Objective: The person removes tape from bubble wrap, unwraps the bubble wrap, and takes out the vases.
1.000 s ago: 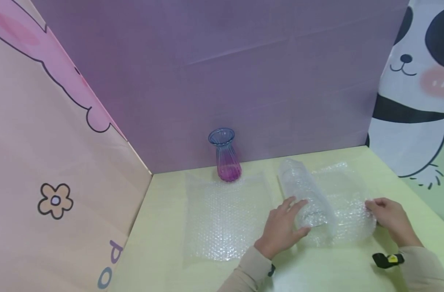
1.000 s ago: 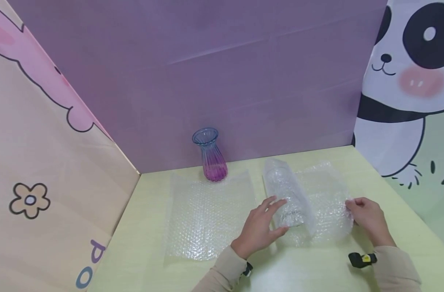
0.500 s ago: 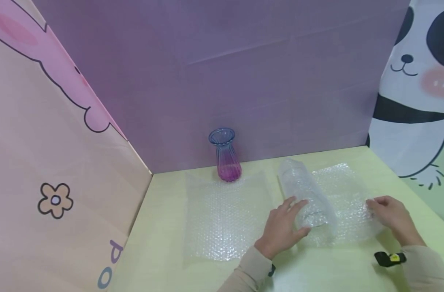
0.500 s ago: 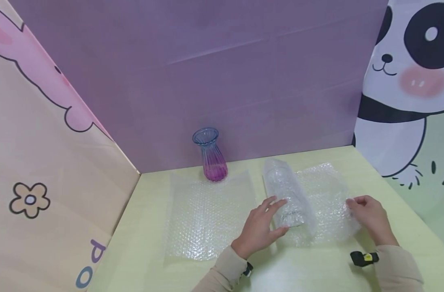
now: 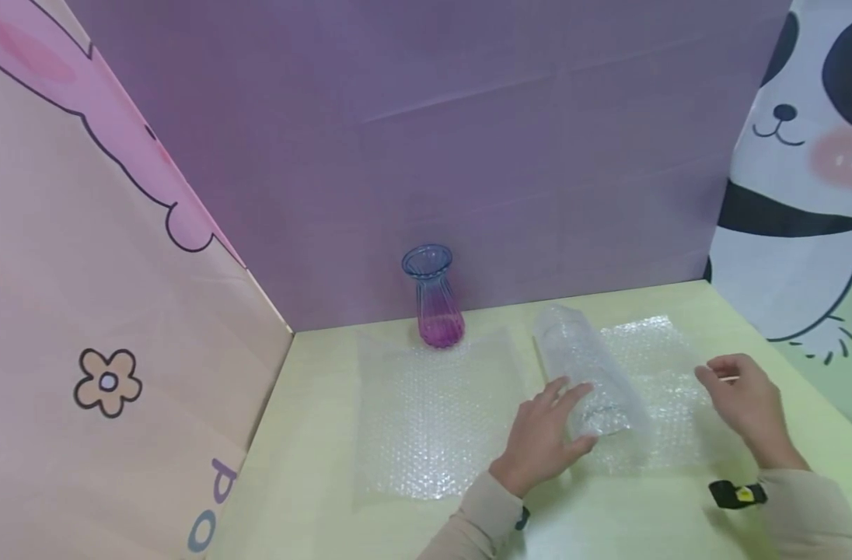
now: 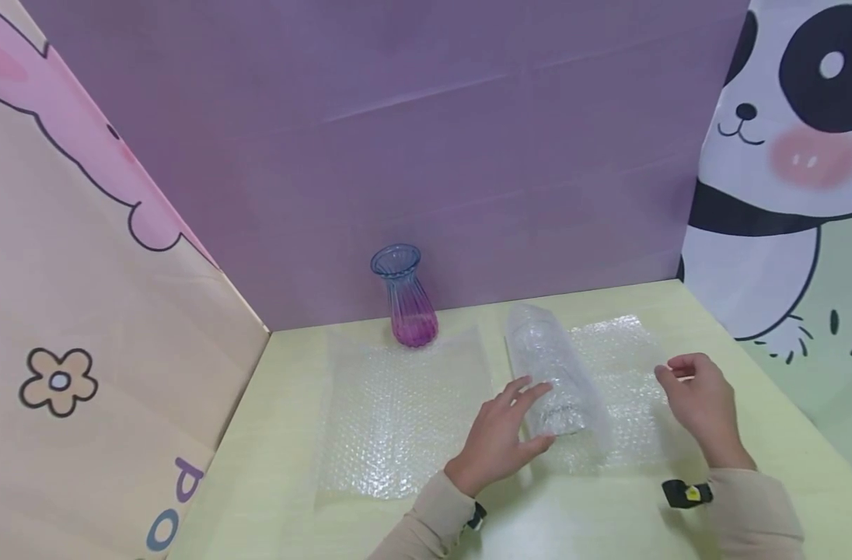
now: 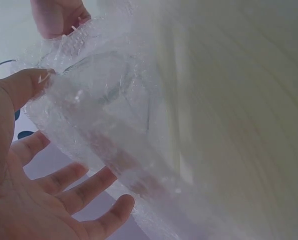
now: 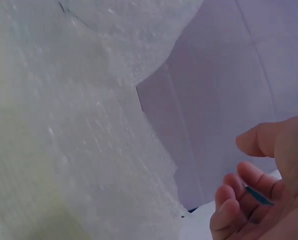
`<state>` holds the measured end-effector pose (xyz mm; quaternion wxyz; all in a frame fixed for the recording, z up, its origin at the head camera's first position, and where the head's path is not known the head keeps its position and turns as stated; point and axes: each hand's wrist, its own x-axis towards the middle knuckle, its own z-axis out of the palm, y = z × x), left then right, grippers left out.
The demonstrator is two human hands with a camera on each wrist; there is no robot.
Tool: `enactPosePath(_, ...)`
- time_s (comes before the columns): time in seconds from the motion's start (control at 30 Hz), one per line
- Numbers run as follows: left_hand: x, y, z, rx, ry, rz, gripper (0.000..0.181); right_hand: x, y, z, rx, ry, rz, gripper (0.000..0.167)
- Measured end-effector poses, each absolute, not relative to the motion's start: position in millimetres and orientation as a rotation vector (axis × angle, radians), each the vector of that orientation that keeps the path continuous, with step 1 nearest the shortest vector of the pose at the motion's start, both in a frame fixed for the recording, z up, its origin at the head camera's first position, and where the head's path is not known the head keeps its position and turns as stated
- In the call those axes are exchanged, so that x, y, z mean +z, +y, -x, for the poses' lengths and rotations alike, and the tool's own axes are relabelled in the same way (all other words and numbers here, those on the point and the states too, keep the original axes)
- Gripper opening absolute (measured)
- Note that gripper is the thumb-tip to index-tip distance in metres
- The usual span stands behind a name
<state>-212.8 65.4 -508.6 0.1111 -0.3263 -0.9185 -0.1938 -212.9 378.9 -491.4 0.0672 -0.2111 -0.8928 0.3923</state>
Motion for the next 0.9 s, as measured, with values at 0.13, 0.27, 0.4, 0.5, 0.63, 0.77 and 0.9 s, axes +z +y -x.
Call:
enactPosePath(0.13, -509, 66, 213, -0.562, -2.700, 0.954, 0.072, -494, 367, 216, 1.116, -2.681, 0.434, 0.054)
enactPosePath(0.27, -510, 66, 213, -0.558, -2.696, 0.953, 0.072, -502, 363, 220, 1.041, -2.716, 0.207, 0.050)
enactPosePath(0.4, -509, 66, 213, -0.564, -2.695, 0.956, 0.073, -510, 363, 222, 1.014, -2.798, 0.081, 0.057)
enactPosePath(0.5, -509, 65, 213, -0.569, -2.692, 0.961, 0.073, -517, 363, 224, 1.001, -2.850, 0.023, 0.062)
enactPosePath(0.63, -509, 64, 213, -0.572, -2.688, 0.965, 0.072, -525, 363, 226, 1.007, -2.929, -0.028, 0.067)
enactPosePath(0.77, -509, 64, 213, -0.572, -2.689, 0.965, 0.072, -529, 362, 226, 0.979, -3.005, -0.028, 0.070)
enactPosePath(0.9, -509, 64, 213, -0.579, -2.691, 0.965, 0.072, -532, 361, 228, 0.902, -3.015, -0.049, 0.066)
